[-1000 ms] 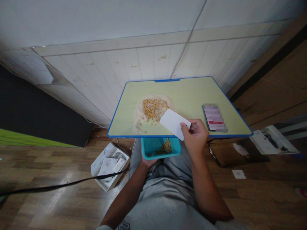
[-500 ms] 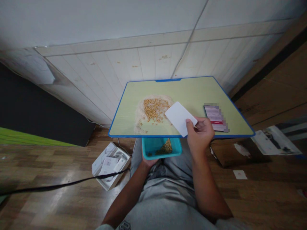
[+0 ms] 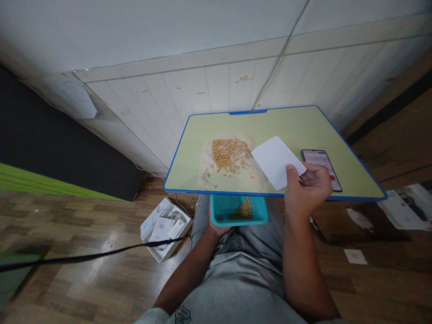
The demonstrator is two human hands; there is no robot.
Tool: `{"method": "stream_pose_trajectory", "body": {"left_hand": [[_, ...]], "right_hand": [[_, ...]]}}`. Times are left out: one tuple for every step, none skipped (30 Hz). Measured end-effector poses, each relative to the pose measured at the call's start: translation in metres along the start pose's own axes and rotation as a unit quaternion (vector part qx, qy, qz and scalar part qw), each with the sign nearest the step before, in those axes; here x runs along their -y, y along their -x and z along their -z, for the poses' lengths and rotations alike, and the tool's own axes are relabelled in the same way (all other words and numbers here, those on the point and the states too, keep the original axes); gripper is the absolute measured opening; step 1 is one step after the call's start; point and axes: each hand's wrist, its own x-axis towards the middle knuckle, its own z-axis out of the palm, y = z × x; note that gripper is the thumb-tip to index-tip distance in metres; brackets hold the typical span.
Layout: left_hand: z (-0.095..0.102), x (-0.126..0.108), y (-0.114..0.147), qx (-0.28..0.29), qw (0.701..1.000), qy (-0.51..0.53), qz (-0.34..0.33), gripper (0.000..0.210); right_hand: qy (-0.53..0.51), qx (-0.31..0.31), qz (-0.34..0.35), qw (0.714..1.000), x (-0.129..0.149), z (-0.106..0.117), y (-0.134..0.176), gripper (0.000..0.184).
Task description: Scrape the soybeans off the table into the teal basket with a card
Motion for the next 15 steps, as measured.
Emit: {"method": "stream_pose_trajectory", "body": {"left_hand": [[0.000, 0.000, 0.001, -0.006, 1.000, -0.008, -0.002, 0.074], [-0.001, 0.000, 0.002, -0.011, 1.000, -0.016, -0.006, 0.074], [-0.002, 0.000, 0.003, -0.014, 1.000, -0.022, -0.009, 0.076], [-0.003, 0.000, 0.004, -0.015, 0.999, -0.026, -0.012, 0.080], [-0.004, 0.000, 0.005, -0.012, 0.999, -0.028, -0.014, 0.085], [-0.006, -0.001, 0.006, -0.006, 0.999, -0.030, -0.015, 0.091], [-0.007, -0.001, 0.007, 0.001, 0.999, -0.032, -0.019, 0.097], [-0.009, -0.002, 0.008, 0.009, 0.999, -0.034, -0.026, 0.103], [-0.011, -0.003, 0.009, 0.017, 0.999, -0.033, -0.034, 0.109], [-0.012, -0.003, 0.010, 0.025, 0.998, -0.029, -0.043, 0.114], [-0.014, -0.004, 0.011, 0.032, 0.998, -0.025, -0.049, 0.117], [-0.015, -0.005, 0.012, 0.038, 0.998, -0.020, -0.054, 0.119], [-0.016, -0.006, 0.013, 0.042, 0.997, -0.018, -0.055, 0.120], [-0.018, -0.007, 0.013, 0.044, 0.997, -0.018, -0.055, 0.119], [-0.019, -0.007, 0.014, 0.045, 0.997, -0.020, -0.054, 0.117]], "right_hand": [[0.007, 0.001, -0.002, 1.000, -0.001, 0.001, -0.001, 0.038], [0.011, 0.001, -0.003, 1.000, -0.001, 0.002, -0.001, 0.041], [0.015, 0.003, -0.004, 1.000, -0.001, 0.003, -0.001, 0.042], [0.016, 0.006, -0.004, 1.000, 0.000, 0.004, -0.002, 0.044], [0.016, 0.011, -0.003, 1.000, 0.001, 0.004, -0.002, 0.045], [0.015, 0.018, -0.002, 1.000, 0.003, 0.004, -0.002, 0.046], [0.013, 0.027, 0.000, 1.000, 0.005, 0.004, -0.002, 0.046], [0.011, 0.033, 0.003, 0.999, 0.007, 0.004, -0.003, 0.046], [0.009, 0.038, 0.006, 0.999, 0.009, 0.003, -0.003, 0.046], [0.007, 0.040, 0.009, 0.999, 0.011, 0.003, -0.004, 0.046], [0.005, 0.039, 0.013, 0.999, 0.012, 0.002, -0.005, 0.045], [0.003, 0.038, 0.017, 0.999, 0.012, 0.002, -0.006, 0.044], [0.000, 0.037, 0.020, 0.999, 0.012, 0.001, -0.007, 0.043], [-0.003, 0.036, 0.022, 0.999, 0.011, 0.000, -0.009, 0.042], [-0.005, 0.037, 0.024, 0.999, 0.010, -0.001, -0.011, 0.041]]}}
